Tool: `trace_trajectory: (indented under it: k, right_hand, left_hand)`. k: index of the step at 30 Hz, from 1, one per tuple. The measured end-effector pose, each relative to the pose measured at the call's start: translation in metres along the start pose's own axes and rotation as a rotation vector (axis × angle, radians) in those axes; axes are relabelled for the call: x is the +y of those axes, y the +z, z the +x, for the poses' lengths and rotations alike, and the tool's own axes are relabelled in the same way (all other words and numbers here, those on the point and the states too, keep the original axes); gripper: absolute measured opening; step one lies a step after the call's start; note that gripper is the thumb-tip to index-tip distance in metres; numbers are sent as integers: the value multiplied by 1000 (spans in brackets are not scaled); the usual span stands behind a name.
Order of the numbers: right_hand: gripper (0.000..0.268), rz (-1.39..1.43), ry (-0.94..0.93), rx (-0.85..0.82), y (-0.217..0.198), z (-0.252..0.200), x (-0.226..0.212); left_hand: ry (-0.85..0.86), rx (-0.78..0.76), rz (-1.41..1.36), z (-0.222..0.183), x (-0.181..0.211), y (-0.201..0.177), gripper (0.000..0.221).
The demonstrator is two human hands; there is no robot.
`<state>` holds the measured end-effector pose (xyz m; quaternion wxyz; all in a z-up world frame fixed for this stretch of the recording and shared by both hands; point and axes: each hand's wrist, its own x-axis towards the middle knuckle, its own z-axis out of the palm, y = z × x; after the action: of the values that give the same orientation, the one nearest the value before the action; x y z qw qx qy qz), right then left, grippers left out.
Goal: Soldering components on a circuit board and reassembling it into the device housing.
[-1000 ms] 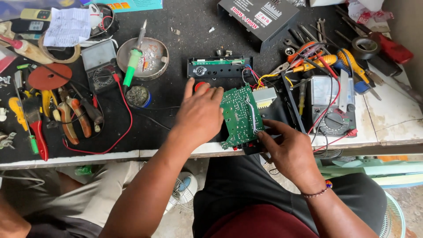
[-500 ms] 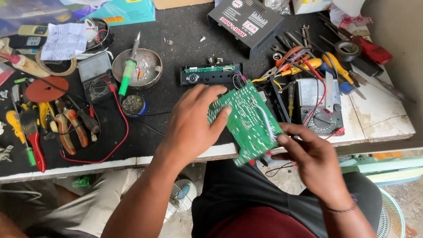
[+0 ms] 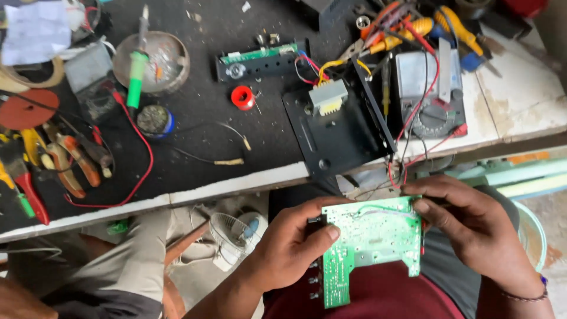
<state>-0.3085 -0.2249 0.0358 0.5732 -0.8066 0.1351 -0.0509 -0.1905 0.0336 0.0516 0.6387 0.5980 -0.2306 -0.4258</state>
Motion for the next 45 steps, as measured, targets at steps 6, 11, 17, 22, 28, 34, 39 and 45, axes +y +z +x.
trace_trajectory:
  k: [6, 11, 17, 22, 28, 34, 39, 45]
  right_hand:
    - [22, -398, -357, 289, 25, -15, -15]
    - [35, -506, -579, 294, 42, -18, -25]
    - [23, -395, -531, 247, 51, -16, -22]
    - [16, -376, -525, 226, 48, -17, -22]
    - [16, -372, -520, 218, 47, -19, -21]
    - [15, -363, -506, 202, 46, -20, -20]
    - [15, -360, -500, 196, 44, -20, -21]
    - [12, -386, -530, 174, 42, -21, -19]
  left_hand:
    - [-15, 100, -9, -1, -13, 10, 39]
    - [67, 112, 150, 3, -3, 15, 36]
    - [187, 106, 279, 5, 2, 19, 38]
    - [78, 79, 219, 3, -3, 21, 41]
    - [121, 67, 229, 6, -4, 23, 38]
    - [129, 52, 207, 7, -4, 25, 40]
    - [107, 51, 191, 6, -5, 27, 40]
    - [135, 48, 189, 6, -6, 28, 42]
